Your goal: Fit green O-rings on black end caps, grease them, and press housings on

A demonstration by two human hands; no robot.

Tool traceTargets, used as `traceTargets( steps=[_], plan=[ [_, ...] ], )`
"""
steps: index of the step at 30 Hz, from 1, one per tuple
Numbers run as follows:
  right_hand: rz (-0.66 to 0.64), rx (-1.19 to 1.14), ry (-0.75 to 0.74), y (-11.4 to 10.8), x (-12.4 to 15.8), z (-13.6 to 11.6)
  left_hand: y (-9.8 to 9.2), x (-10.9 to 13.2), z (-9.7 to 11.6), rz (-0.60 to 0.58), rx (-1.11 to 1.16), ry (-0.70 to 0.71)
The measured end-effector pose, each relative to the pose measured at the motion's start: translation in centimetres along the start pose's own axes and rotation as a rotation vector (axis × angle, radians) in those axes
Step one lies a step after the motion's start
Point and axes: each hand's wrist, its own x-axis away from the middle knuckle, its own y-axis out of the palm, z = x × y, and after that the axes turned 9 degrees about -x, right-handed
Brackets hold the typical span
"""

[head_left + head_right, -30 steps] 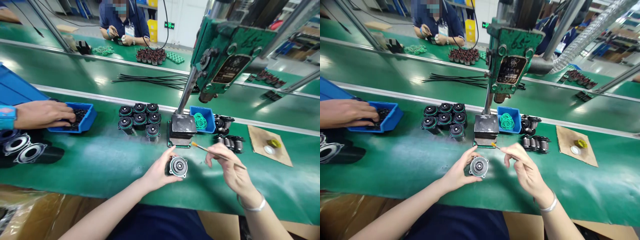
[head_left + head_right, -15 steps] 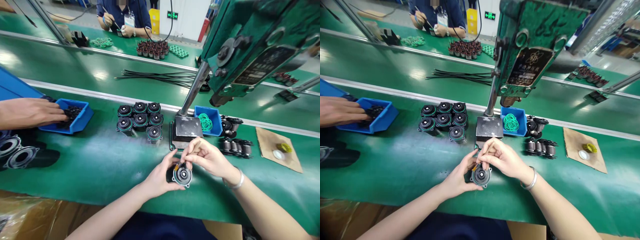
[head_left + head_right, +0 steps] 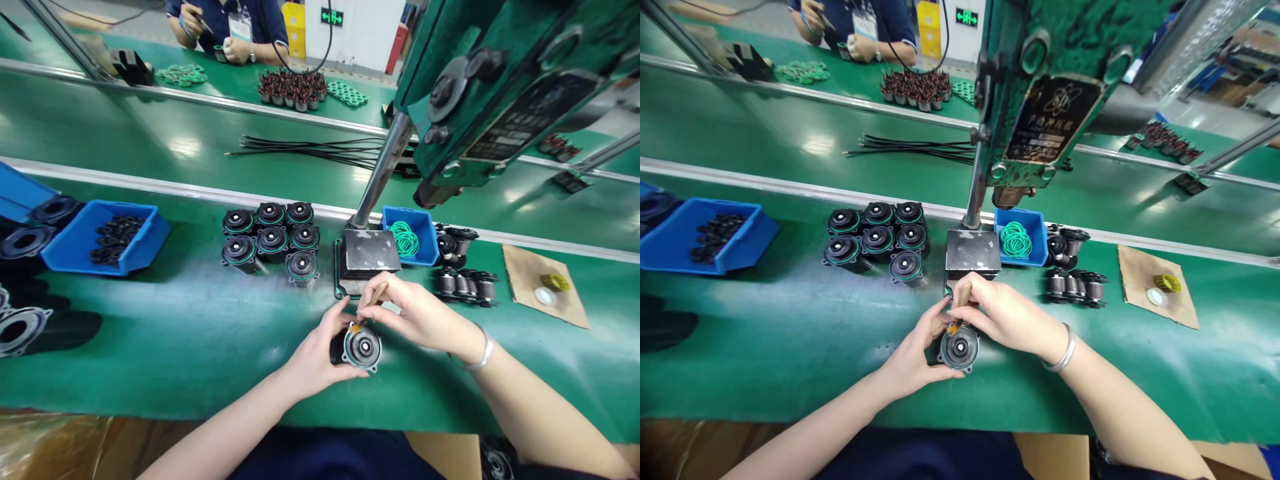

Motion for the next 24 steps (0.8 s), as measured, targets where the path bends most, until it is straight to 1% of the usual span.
traceTargets(
  steps=[4, 6, 9, 12, 15, 18, 21, 23, 24],
  plan=[
    [0.076, 0.144, -0.016, 0.2, 1.9, -0.2, 0.1, 0.0, 0.2, 0.012, 0.000, 0.032],
    [0.125, 0.179, -0.005, 0.6, 3.2, -0.5, 0.3, 0.0, 0.3, 0.024, -0.012, 0.043],
    [0.206, 0.192, 0.030, 1.5, 5.3, -1.2, 0.9, 0.3, 0.4, 0.072, -0.066, 0.050],
    [0.274, 0.139, 0.048, 2.8, 7.1, -1.8, 1.5, 0.7, 0.4, 0.130, -0.164, 0.045],
    [0.361, 0.057, 0.038, 4.6, 8.1, -2.1, 2.1, 1.1, 0.4, 0.178, -0.275, 0.048],
    [0.470, -0.079, 0.010, 6.5, 8.3, -2.2, 2.4, 1.3, 0.1, 0.208, -0.348, 0.089],
    [0.611, -0.246, -0.040, 7.6, 8.2, -2.4, 2.6, 1.3, -0.1, 0.229, -0.384, 0.119],
    [0.703, -0.265, -0.098, 7.8, 8.1, -2.5, 2.7, 1.3, -0.2, 0.237, -0.397, 0.122],
    [0.709, -0.226, -0.126, 7.8, 7.9, -2.5, 2.7, 1.3, -0.2, 0.236, -0.400, 0.124]
  ],
)
